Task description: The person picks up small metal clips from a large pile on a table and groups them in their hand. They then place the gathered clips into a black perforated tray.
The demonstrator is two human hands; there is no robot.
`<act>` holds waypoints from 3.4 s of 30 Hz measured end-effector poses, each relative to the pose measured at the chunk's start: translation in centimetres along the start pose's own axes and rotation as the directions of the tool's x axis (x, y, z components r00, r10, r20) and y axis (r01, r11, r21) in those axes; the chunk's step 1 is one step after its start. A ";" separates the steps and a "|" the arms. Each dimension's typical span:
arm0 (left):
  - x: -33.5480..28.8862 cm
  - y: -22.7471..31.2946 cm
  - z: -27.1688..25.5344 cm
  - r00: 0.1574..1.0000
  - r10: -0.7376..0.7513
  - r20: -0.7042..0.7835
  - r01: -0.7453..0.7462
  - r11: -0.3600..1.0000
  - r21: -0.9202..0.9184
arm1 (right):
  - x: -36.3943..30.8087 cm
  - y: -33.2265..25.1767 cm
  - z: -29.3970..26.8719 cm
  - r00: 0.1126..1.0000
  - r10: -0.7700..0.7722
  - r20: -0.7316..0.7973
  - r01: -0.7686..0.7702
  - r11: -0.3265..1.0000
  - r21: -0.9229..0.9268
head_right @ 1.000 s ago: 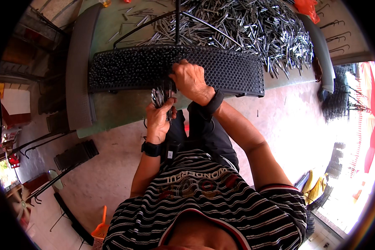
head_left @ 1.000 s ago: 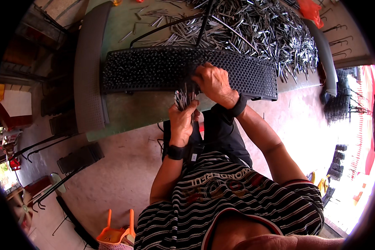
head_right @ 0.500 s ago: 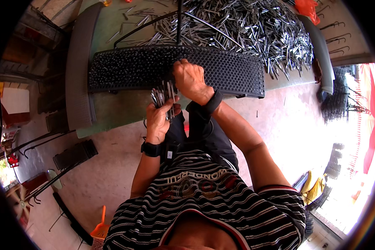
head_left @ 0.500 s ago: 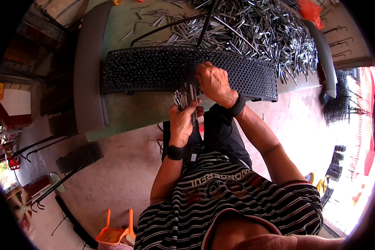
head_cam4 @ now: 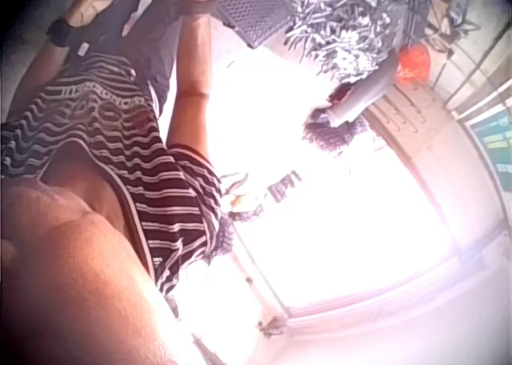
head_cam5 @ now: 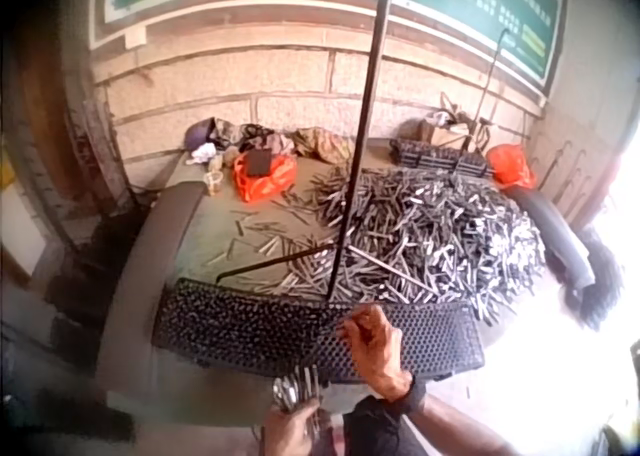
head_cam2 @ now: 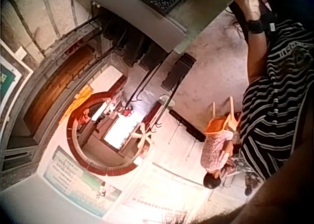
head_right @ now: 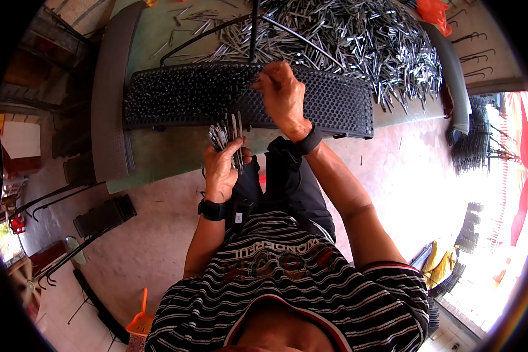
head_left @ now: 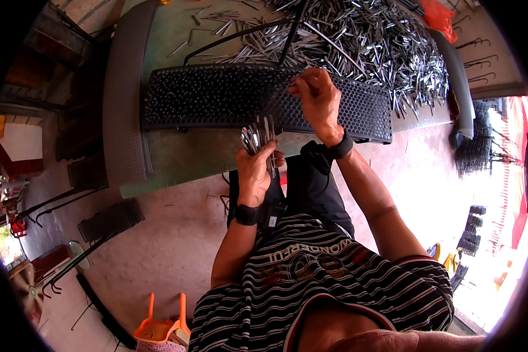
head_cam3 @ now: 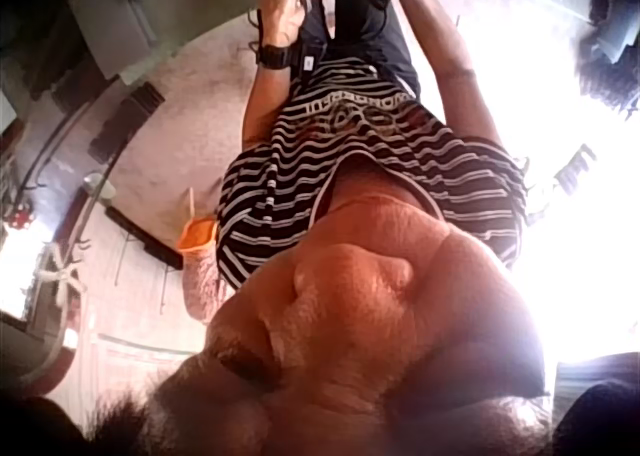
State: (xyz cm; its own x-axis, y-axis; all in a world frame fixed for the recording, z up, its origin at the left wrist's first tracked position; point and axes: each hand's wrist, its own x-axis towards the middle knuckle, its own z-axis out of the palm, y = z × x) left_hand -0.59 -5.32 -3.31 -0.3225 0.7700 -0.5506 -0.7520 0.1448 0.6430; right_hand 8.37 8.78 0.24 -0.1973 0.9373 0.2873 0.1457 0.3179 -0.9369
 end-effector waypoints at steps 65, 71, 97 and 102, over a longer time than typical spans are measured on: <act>-0.8 0.6 1.2 0.997 0.072 0.005 -0.072 0.997 0.021 | -0.6 1.0 0.1 0.997 -0.075 -0.005 0.074 0.989 -0.129; -0.8 0.7 1.0 0.998 0.063 -0.009 -0.063 0.998 0.023 | 0.1 1.7 -0.3 0.841 -0.462 0.282 0.541 0.693 -0.477; -0.4 0.1 -0.6 1.000 -0.018 0.020 0.017 1.000 0.013 | -2.0 -1.0 0.2 0.959 0.168 0.228 -0.128 0.975 -0.182; -0.4 0.3 -0.5 1.000 -0.008 0.018 0.007 0.999 0.047 | -1.6 -1.1 -0.6 0.974 0.165 0.152 -0.151 0.984 -0.099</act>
State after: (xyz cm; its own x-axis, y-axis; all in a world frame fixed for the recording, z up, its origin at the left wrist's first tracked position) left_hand -0.99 -5.93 -3.20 -0.3066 0.7798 -0.5459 -0.7260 0.1793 0.6639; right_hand 9.11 7.03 0.89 -0.3158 0.9441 0.0948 0.2694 0.1850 -0.9451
